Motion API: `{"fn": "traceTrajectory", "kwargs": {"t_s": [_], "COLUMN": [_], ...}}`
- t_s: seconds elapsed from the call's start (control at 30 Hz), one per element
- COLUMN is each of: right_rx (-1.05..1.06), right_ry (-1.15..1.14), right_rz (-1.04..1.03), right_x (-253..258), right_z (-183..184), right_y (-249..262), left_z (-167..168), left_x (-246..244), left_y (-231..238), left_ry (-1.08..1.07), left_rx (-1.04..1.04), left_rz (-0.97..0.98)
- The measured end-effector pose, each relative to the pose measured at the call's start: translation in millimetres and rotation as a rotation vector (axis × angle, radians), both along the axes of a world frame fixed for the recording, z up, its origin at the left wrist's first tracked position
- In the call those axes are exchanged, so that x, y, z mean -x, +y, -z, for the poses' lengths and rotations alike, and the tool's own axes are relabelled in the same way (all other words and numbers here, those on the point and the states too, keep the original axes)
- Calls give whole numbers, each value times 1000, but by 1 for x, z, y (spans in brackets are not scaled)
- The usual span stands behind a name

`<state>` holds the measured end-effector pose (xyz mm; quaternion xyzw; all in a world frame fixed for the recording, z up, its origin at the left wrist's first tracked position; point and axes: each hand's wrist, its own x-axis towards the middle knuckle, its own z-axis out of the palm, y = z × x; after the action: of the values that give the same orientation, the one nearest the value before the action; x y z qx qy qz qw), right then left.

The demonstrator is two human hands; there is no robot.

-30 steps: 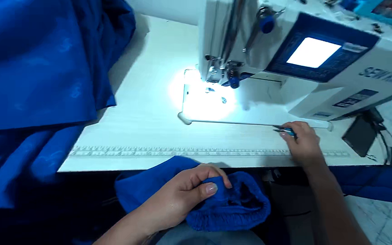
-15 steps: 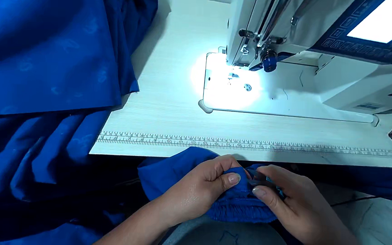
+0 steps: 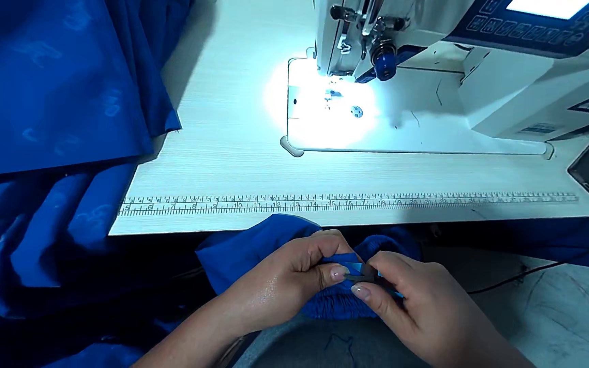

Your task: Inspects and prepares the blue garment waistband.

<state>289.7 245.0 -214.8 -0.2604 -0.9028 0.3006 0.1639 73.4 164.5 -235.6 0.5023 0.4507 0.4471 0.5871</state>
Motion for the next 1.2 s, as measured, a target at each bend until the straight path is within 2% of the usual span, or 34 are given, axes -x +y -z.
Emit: {"fn": "traceTrajectory", "kwargs": {"t_s": [0.3, 0.67, 0.87, 1.03, 1.2], "right_rx": [-15, -122, 97, 495, 576], "right_ry": [11, 41, 168, 229, 267], "right_rz": [19, 51, 124, 53, 99], "right_x": [-3, -7, -24, -22, -17], "right_z": [5, 7, 2, 4, 9], "right_y": [-8, -10, -1, -14, -22], "left_z": [4, 4, 6, 9, 12], "left_x": [-4, -4, -7, -16, -20], "left_y": [-3, -2, -3, -4, -4], "left_ry": [-99, -92, -29, 83, 37], "left_rx": [35, 21, -39, -127, -168], "left_rz": [20, 51, -43, -96, -164]}}
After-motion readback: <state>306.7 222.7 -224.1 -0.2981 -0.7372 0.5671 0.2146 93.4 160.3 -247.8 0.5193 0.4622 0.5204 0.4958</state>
